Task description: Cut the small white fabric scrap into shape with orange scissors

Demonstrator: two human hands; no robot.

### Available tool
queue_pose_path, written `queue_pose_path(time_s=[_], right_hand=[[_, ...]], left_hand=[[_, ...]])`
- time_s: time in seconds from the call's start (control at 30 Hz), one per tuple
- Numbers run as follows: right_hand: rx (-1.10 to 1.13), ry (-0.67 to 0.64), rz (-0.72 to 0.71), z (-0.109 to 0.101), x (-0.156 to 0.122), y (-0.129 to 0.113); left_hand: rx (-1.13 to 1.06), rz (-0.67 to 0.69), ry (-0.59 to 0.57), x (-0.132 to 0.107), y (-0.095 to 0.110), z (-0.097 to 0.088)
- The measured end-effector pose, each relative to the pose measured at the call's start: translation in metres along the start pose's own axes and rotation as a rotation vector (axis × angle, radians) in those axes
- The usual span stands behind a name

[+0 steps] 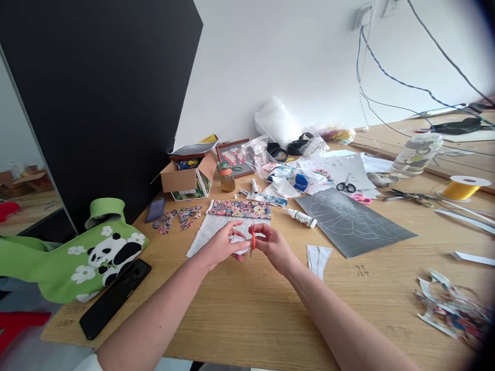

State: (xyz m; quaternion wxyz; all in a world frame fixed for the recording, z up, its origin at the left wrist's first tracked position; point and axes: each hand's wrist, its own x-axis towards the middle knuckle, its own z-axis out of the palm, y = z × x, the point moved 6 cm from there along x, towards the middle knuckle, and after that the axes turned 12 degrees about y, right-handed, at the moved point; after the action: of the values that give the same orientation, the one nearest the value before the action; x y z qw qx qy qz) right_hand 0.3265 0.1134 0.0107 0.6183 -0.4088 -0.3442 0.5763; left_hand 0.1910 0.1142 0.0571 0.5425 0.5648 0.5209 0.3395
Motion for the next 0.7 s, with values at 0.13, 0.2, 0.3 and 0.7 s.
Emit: queue_pose_path(time_s=[0.13, 0.2, 0.3, 0.7], right_hand=[[0.039, 0.1, 0.009, -0.006, 0.002, -0.002], [0.049, 0.133, 0.029, -0.007, 0.003, 0.0], [0.044, 0.15, 0.031, -0.008, 0.004, 0.002], [-0.12, 0.171, -0.053, -0.015, 0.008, -0.002]], left_hand=[[-0.432, -0.19, 0.022, -0.006, -0.031, 0.013], [-0.547, -0.212, 0.139, -0.006, -0.044, 0.019], [-0.653, -0.172, 0.303, -0.003, -0.054, 0.028], [-0.554, 0.081, 0.499, 0.024, -0.036, -0.002]])
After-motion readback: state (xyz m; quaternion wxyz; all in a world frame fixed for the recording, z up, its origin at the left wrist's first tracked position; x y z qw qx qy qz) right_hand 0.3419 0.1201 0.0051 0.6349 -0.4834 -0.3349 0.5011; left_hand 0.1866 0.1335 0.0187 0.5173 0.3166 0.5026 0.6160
